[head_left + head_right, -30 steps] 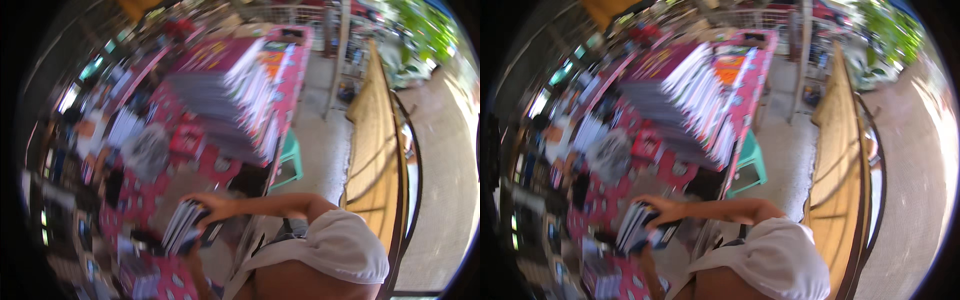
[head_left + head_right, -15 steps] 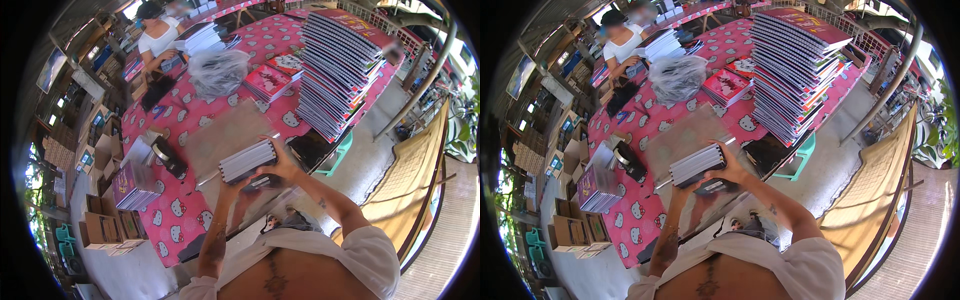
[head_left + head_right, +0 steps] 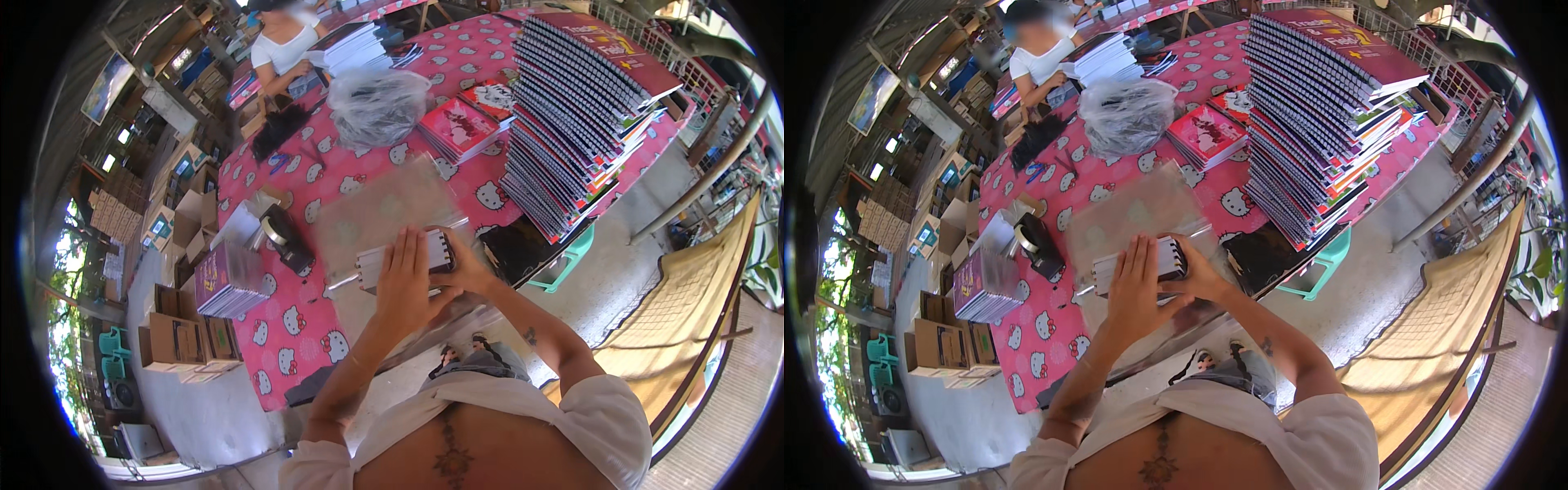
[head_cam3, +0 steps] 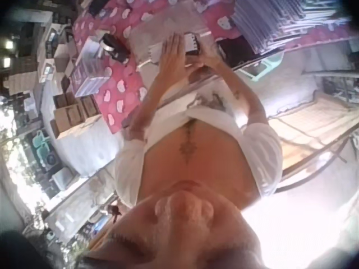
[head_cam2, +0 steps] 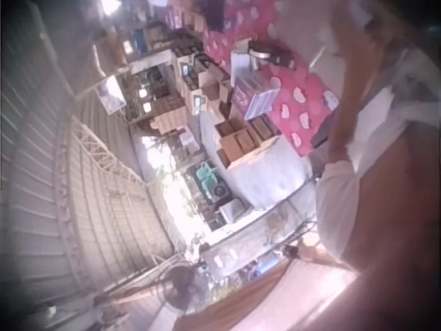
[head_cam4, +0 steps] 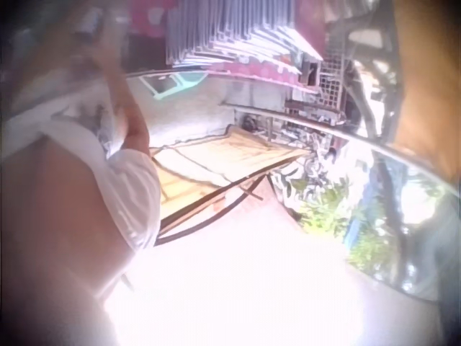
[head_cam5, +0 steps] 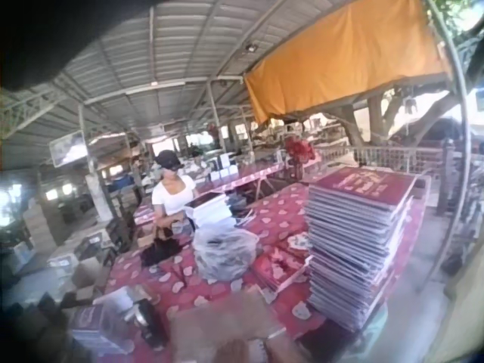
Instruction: The person places individual notebooks into clear plastic bags, folds the bag edges, and secures them with tape before stacking them onto piles.
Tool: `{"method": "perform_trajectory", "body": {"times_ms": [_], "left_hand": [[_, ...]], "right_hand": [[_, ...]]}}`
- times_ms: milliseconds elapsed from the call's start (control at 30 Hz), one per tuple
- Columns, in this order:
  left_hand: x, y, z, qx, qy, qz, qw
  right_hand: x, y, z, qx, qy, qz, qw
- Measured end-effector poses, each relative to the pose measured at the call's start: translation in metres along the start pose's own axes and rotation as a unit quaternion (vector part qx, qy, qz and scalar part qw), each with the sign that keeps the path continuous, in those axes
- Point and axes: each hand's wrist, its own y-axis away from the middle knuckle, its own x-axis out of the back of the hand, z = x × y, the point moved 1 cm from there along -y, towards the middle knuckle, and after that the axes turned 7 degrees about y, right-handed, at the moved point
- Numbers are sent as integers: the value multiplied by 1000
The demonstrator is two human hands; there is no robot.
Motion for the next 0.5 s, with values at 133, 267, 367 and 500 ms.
{"method": "perform_trajectory", "body": {"times_ms": [133, 267, 367, 500], "left_hand": [[17, -5, -18, -2, -13, -40, 999], [20, -7, -27, 0, -100, -65, 993], [17, -15, -38, 2, -42, -124, 991], [22, -15, -50, 33, -67, -160, 984]], "right_hand": [[1, 1, 11, -39, -34, -5, 999], [6, -4, 6, -44, 16, -11, 999], [8, -9, 16, -19, 1, -18, 1000], [5, -22, 6, 20, 42, -58, 997]]}}
